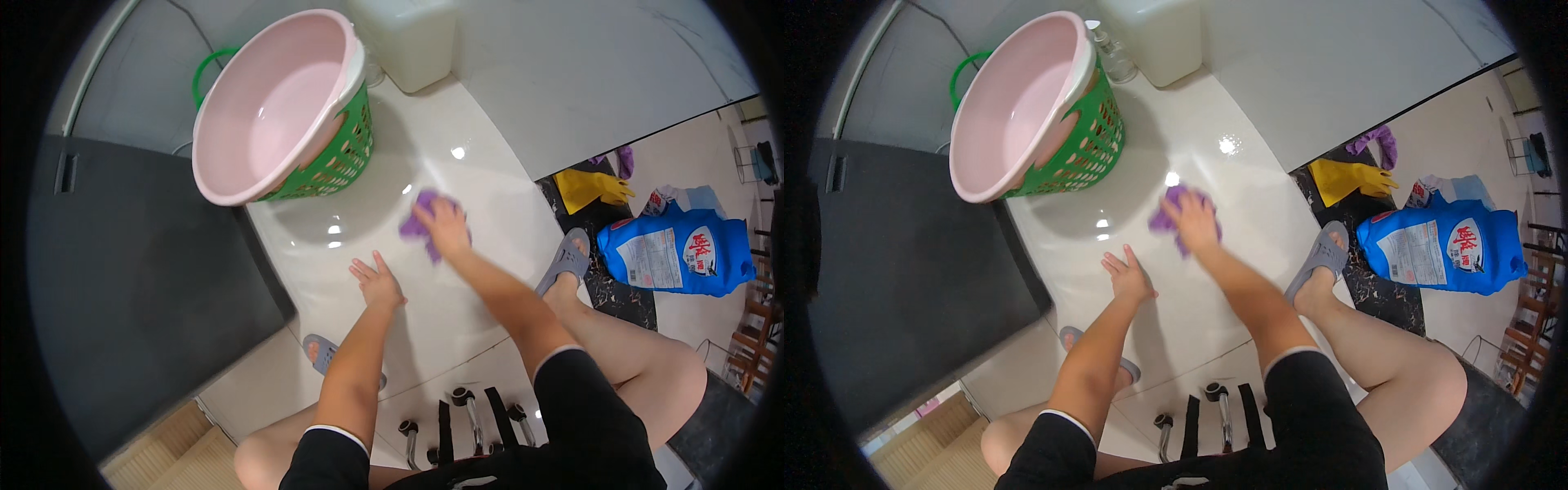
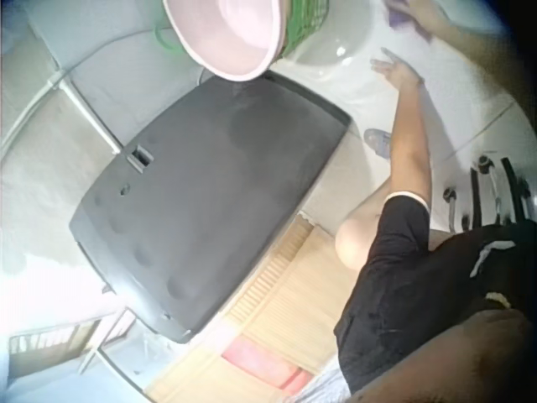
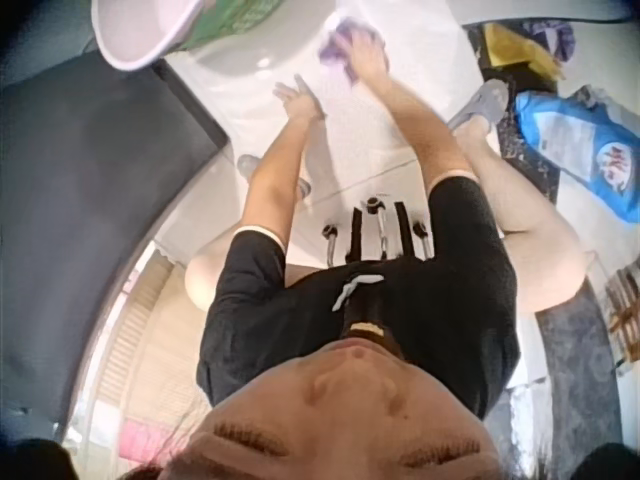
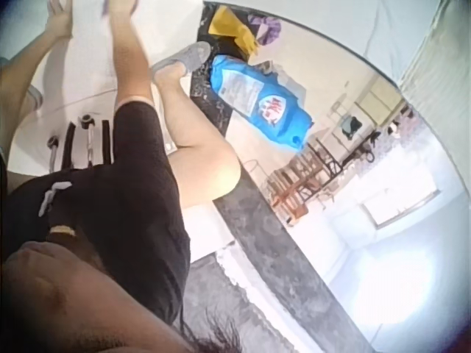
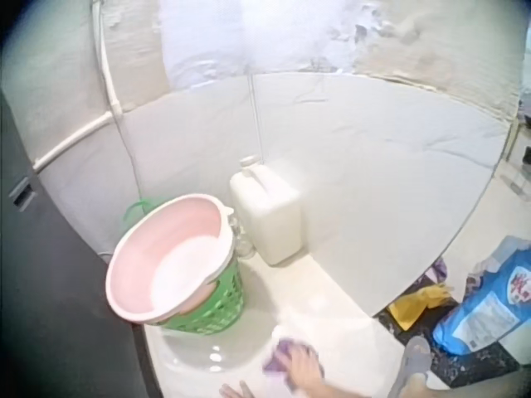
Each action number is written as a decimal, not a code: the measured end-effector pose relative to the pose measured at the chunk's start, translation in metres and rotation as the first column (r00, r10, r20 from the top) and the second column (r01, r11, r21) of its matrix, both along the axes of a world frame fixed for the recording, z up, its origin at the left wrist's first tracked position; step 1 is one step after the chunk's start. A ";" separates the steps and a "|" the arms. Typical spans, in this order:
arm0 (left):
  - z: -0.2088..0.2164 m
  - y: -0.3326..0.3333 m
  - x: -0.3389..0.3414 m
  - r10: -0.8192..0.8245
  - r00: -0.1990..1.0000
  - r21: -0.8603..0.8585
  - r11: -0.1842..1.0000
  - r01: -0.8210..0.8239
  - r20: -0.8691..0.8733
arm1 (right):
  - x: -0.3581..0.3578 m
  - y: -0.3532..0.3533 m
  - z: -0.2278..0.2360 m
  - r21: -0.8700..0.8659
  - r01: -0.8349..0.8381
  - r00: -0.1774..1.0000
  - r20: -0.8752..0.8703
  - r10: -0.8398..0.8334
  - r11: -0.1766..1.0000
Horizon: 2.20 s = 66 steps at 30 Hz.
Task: The person wipes the exterior surface of a washing machine with a purple cloth and then cleans the surrounding tile floor and walls.
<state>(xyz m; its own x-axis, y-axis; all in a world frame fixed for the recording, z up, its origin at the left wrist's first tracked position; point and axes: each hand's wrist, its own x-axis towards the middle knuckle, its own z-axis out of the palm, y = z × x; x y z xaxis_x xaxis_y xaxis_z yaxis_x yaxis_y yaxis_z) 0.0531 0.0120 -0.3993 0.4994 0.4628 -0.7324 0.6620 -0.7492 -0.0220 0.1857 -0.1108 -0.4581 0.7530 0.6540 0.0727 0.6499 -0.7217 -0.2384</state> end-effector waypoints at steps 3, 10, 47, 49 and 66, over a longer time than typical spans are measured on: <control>-0.005 0.008 -0.006 0.007 1.000 0.031 0.999 -0.007 0.000 | 0.099 0.005 0.016 -0.203 0.161 0.984 -0.040 -0.172 0.966; 0.003 0.006 0.000 0.032 0.999 0.016 0.999 -0.031 -0.010 | 0.057 -0.101 -0.005 0.055 0.405 0.913 0.020 -0.407 0.913; -0.002 0.006 0.000 0.078 0.997 0.047 0.996 -0.077 -0.016 | -0.138 -0.165 0.027 0.007 0.448 0.829 -0.378 -0.413 0.894; -0.002 0.006 0.001 0.078 0.997 0.039 0.996 -0.077 -0.007 | -0.113 -0.165 0.025 0.127 0.442 0.867 -0.315 -0.387 0.888; -0.002 0.005 -0.005 0.111 0.994 0.013 0.994 -0.111 0.023 | -0.186 -0.142 0.056 -0.105 0.253 0.824 -0.497 -0.272 0.962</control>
